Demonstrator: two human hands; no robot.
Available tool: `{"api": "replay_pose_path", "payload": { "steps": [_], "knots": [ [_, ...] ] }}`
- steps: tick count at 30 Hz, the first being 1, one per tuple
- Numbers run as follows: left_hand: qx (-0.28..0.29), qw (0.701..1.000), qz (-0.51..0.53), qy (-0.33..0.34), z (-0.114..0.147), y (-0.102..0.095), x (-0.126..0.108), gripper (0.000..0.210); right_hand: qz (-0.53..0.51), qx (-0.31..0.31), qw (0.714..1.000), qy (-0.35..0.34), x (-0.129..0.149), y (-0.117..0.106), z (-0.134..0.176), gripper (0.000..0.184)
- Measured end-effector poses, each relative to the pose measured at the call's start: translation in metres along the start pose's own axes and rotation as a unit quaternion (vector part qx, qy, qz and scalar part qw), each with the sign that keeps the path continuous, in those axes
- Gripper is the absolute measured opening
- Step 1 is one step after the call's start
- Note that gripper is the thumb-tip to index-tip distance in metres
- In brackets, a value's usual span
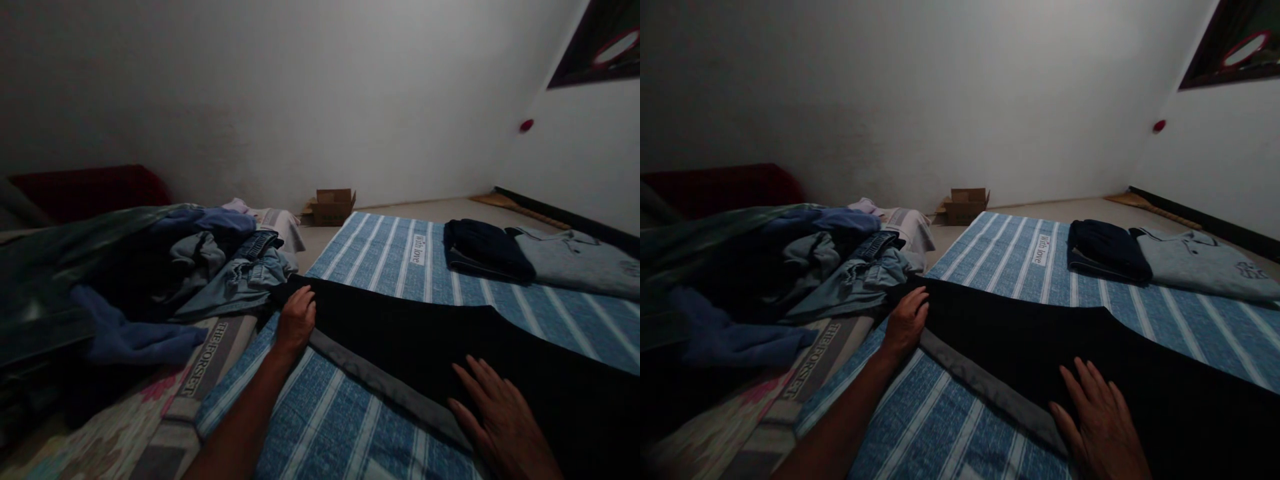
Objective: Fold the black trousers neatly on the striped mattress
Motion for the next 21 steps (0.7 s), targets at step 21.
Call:
{"api": "replay_pose_path", "payload": {
  "steps": [21],
  "knots": [
    [-0.121, 0.705, 0.471, -0.517, 0.037, -0.006, 0.091, 0.031, 0.002, 0.001, 1.000, -0.003, -0.001, 0.002, 0.002, 0.056]
  ]
}}
Point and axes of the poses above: each hand's wrist, its own z-axis away from the middle knuckle, its own y-axis out of the palm, x = y × z, the point moved 8 cm from there along -z, towards the middle knuckle, and after that the axes turned 8 degrees about -z, right-handed, at the moved point
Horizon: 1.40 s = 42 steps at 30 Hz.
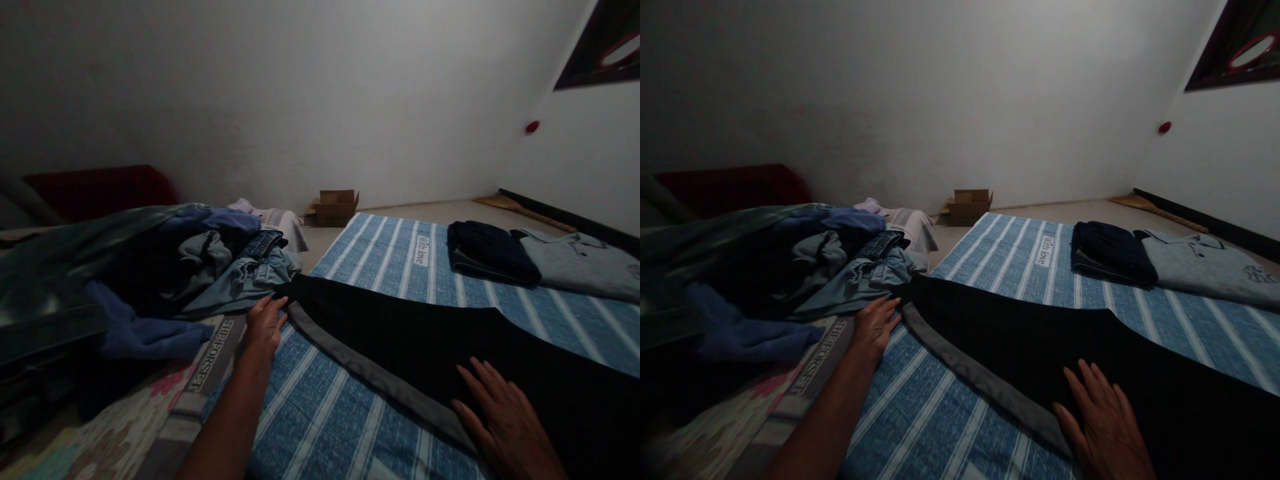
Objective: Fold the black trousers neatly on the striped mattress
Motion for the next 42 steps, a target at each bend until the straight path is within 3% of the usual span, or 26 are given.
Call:
{"api": "replay_pose_path", "payload": {
  "steps": [7, 14, 18, 22, 27, 33, 42],
  "knots": [
    [0.002, 0.996, 0.089, -0.027, 0.007, 0.004, 0.004, 0.029, 0.001, 0.006, 1.000, 0.001, -0.002, 0.001, 0.000, 0.055],
    [0.089, 0.986, 0.094, -0.103, 0.008, 0.031, 0.015, 0.009, 0.007, -0.003, 1.000, -0.012, -0.002, 0.002, 0.002, 0.057],
    [0.107, 0.985, 0.073, -0.117, 0.001, 0.041, 0.016, 0.007, 0.011, 0.001, 1.000, -0.011, -0.003, 0.002, 0.002, 0.057],
    [0.098, 0.990, 0.040, -0.095, -0.005, 0.043, 0.015, 0.014, 0.010, 0.004, 1.000, -0.004, -0.002, 0.002, 0.002, 0.056],
    [0.071, 0.997, -0.009, -0.019, -0.011, 0.036, 0.012, 0.033, 0.001, 0.005, 1.000, 0.003, 0.000, -0.001, 0.001, 0.056],
    [0.066, 0.995, -0.068, 0.039, -0.017, 0.033, 0.008, 0.029, -0.006, -0.007, 1.000, -0.004, 0.000, -0.002, 0.001, 0.055],
    [0.077, 0.991, -0.094, 0.053, -0.006, 0.035, 0.000, 0.028, -0.010, 0.000, 1.000, 0.002, 0.000, -0.002, -0.001, 0.057]
  ]
}}
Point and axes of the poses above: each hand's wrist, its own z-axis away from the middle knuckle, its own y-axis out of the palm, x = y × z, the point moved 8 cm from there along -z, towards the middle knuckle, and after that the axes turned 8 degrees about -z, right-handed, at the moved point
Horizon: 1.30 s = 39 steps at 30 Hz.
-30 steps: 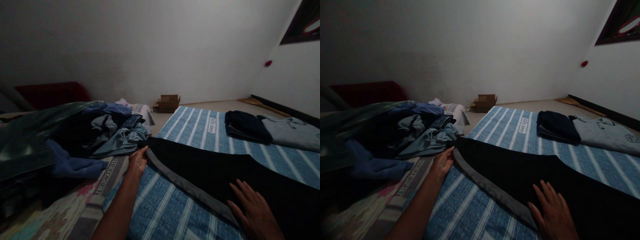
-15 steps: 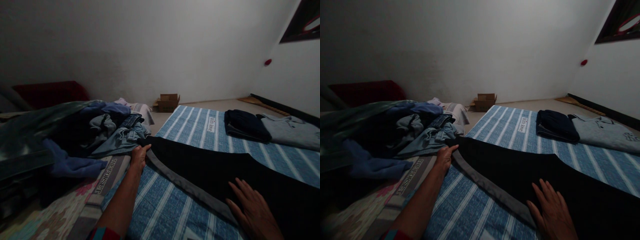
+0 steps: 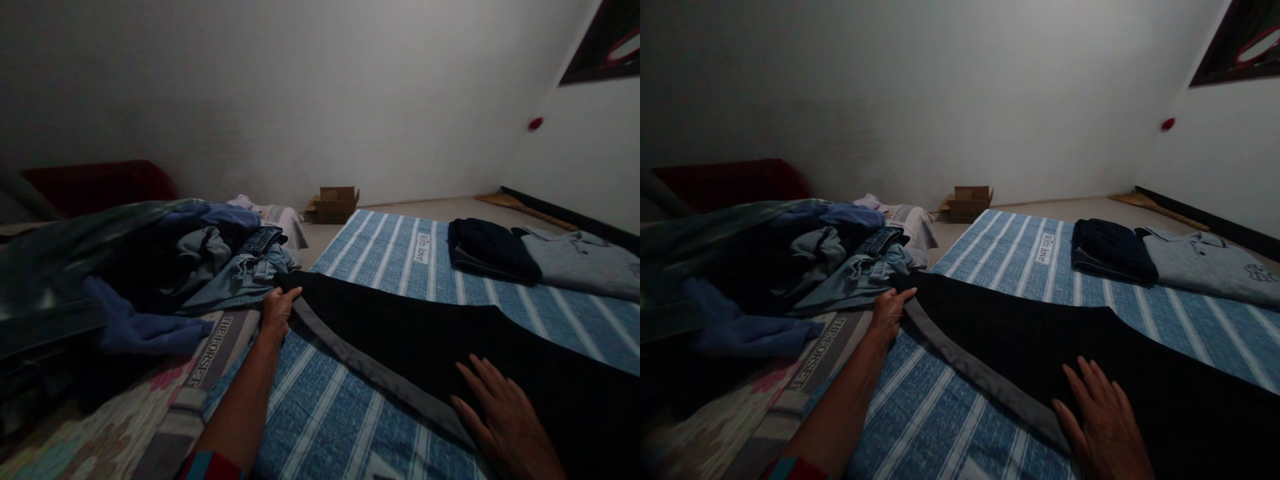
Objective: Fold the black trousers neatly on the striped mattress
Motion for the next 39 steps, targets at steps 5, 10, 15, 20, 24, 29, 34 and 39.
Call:
{"api": "replay_pose_path", "payload": {
  "steps": [5, 10, 15, 20, 24, 29, 34, 39],
  "knots": [
    [0.000, 1.000, -0.021, -0.010, -0.002, -0.001, 0.000, 0.032, 0.000, 0.001, 1.000, 0.006, -0.002, 0.002, 0.000, 0.057],
    [0.006, 0.999, -0.027, -0.026, -0.007, 0.000, 0.005, 0.035, -0.007, 0.013, 1.000, 0.014, 0.000, -0.001, -0.002, 0.056],
    [-0.005, 1.000, -0.015, -0.026, -0.007, 0.000, 0.005, 0.031, -0.009, 0.017, 1.000, 0.017, 0.003, -0.005, -0.003, 0.055],
    [-0.018, 1.000, -0.005, -0.020, -0.009, 0.000, 0.007, 0.031, -0.018, 0.011, 1.000, 0.019, 0.003, -0.006, -0.004, 0.054],
    [-0.023, 1.000, -0.003, -0.013, -0.011, 0.000, 0.008, 0.031, -0.022, 0.012, 0.999, 0.021, 0.003, -0.005, -0.004, 0.054],
    [-0.033, 0.999, -0.018, -0.003, -0.011, -0.001, 0.004, 0.028, -0.013, 0.004, 1.000, 0.023, 0.004, -0.007, -0.003, 0.055],
    [-0.044, 0.998, -0.040, 0.008, -0.012, -0.002, 0.003, 0.027, -0.013, 0.014, 1.000, 0.023, 0.004, -0.006, -0.004, 0.054],
    [-0.055, 0.996, -0.071, 0.016, -0.014, -0.004, 0.002, 0.026, -0.020, 0.008, 0.999, 0.025, 0.005, -0.006, -0.004, 0.054]
  ]
}}
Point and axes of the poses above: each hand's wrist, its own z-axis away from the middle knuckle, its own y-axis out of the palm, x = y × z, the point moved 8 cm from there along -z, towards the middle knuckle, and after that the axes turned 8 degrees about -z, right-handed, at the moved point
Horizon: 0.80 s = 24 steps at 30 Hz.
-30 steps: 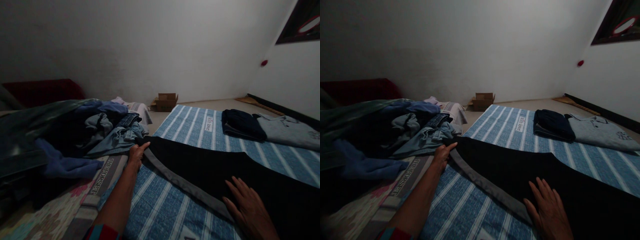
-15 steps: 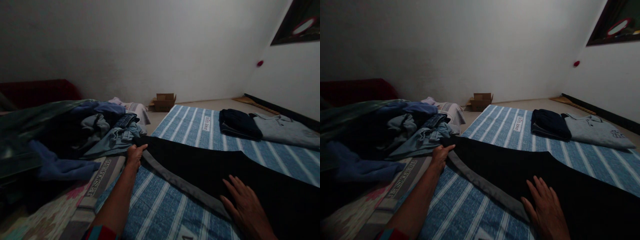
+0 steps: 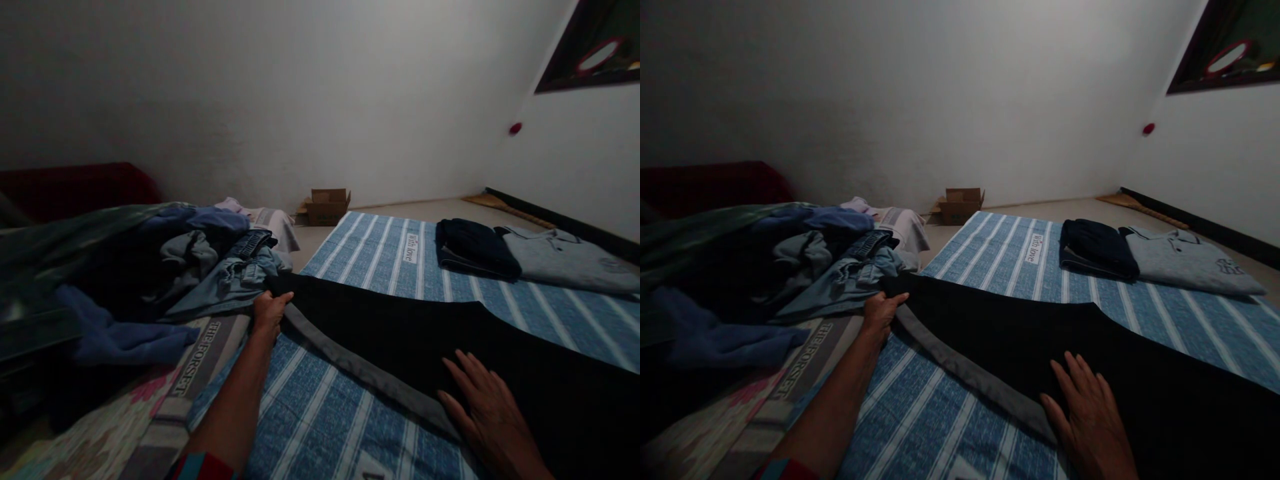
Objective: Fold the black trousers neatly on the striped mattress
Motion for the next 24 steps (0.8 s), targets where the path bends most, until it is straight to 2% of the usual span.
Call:
{"api": "replay_pose_path", "payload": {
  "steps": [9, 12, 15, 18, 20, 24],
  "knots": [
    [-0.017, 0.998, -0.046, 0.044, 0.004, -0.003, -0.014, 0.023, 0.000, 0.012, 1.000, 0.009, 0.001, -0.002, -0.001, 0.053],
    [-0.027, 0.995, -0.065, 0.073, 0.008, -0.005, -0.030, 0.022, 0.001, 0.016, 1.000, 0.009, 0.002, -0.003, -0.001, 0.053],
    [-0.035, 0.989, -0.085, 0.118, 0.018, -0.004, -0.058, 0.026, -0.001, 0.014, 1.000, 0.008, 0.003, -0.003, -0.002, 0.053],
    [-0.040, 0.973, -0.116, 0.195, 0.041, 0.001, -0.096, 0.033, -0.003, 0.009, 1.000, 0.009, 0.003, -0.003, -0.002, 0.053],
    [-0.030, 0.963, -0.120, 0.238, 0.062, 0.008, -0.117, 0.030, -0.005, 0.009, 1.000, 0.010, 0.003, -0.003, -0.003, 0.052],
    [0.049, 0.937, -0.114, 0.326, 0.114, 0.035, -0.144, 0.022, -0.023, 0.012, 1.000, 0.017, 0.002, -0.004, -0.004, 0.052]
  ]
}}
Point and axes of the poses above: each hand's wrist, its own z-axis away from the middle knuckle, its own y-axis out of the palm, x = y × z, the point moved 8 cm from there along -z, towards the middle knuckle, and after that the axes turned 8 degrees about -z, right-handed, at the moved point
